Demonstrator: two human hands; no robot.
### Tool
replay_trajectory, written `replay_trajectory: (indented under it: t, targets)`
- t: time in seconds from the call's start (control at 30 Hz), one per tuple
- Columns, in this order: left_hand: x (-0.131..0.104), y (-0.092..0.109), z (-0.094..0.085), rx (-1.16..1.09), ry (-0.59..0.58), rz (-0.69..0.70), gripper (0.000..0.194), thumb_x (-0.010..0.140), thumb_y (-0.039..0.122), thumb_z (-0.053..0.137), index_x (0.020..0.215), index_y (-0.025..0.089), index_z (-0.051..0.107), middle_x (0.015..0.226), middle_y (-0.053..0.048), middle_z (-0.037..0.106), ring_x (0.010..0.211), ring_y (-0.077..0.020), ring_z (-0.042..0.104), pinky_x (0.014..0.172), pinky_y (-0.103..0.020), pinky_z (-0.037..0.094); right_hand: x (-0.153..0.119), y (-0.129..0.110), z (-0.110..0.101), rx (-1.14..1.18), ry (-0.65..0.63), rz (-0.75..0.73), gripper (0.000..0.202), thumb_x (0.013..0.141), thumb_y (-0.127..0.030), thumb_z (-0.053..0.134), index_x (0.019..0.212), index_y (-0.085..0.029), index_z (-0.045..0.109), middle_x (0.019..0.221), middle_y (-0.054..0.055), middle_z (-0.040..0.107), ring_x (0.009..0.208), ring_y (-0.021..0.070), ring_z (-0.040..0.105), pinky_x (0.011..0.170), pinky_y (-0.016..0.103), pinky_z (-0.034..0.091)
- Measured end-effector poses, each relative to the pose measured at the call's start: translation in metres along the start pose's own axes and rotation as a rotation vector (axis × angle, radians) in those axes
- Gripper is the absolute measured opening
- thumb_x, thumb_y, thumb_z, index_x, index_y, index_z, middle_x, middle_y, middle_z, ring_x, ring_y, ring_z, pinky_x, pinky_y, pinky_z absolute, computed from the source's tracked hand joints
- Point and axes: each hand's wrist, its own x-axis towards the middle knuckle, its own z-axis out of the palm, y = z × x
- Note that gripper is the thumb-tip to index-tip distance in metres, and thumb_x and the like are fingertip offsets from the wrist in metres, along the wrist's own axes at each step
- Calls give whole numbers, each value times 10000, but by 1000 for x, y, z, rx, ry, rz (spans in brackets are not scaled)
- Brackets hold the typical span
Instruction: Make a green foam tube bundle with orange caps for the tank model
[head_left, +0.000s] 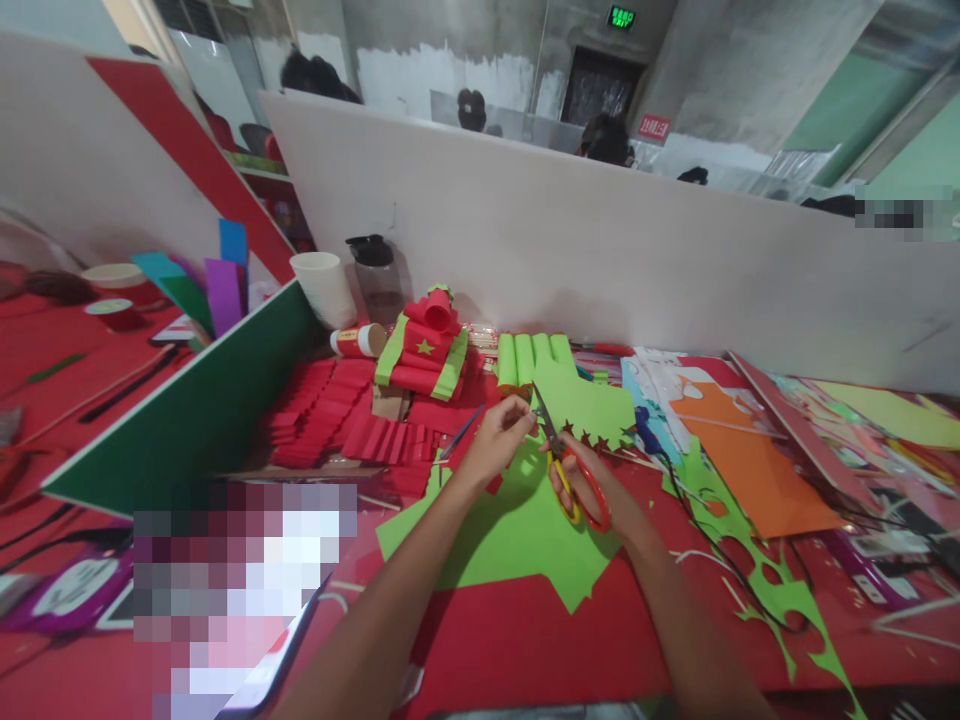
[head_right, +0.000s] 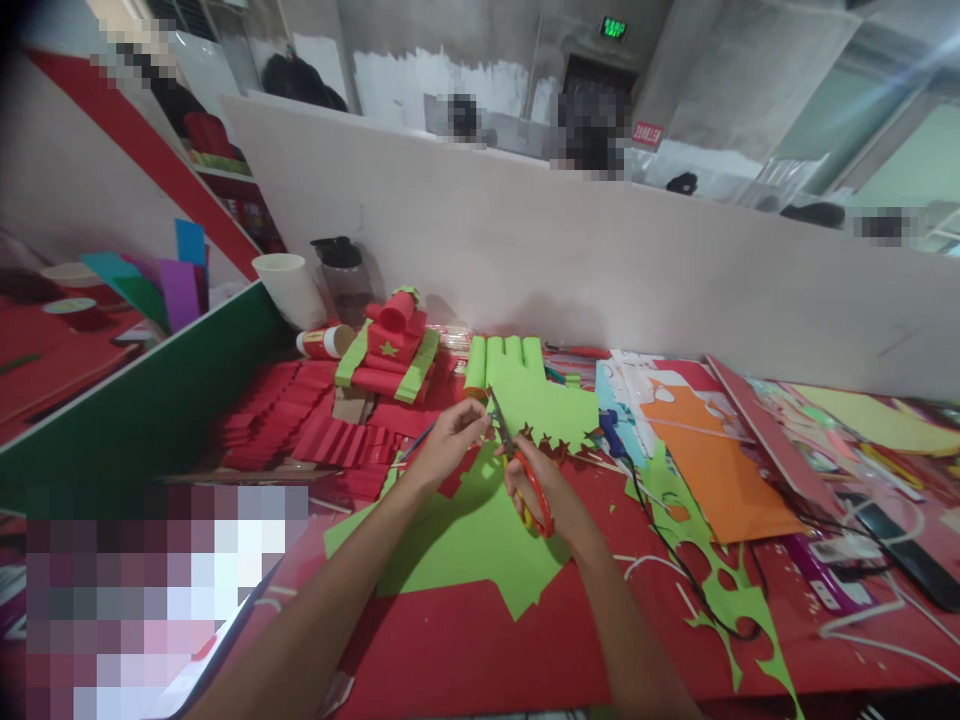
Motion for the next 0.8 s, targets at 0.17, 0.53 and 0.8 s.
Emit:
replay_trajectory:
  t: [0.17,0.53,0.8]
  targets:
    - [0,0,0,0,-2,0,178,831,327,594,763,179,522,676,27,546,618,-104,496,599,-220,373,1,2,-3,-44,-7,-2,593,868,-703,447,1211,-222,499,649,-45,508,427,88,461,387,197,363]
    - [-1,4,0,17,2,-8,168,830,316,582,750,181,521,679,25,543,631,-109,500,618,-226,381,4,7,-4,-56,20,13,559,871,-669,469,1186,-210,520,643,-52,519,391,73,439,366,187,343]
    - [-2,7,1,35,13,-5,165,840,304,575,739,182,530,670,23,548,635,-113,507,640,-237,401,4,4,-3,-66,36,13,538,879,-659,469,1173,-213,532,604,-61,488,375,75,422,349,179,324]
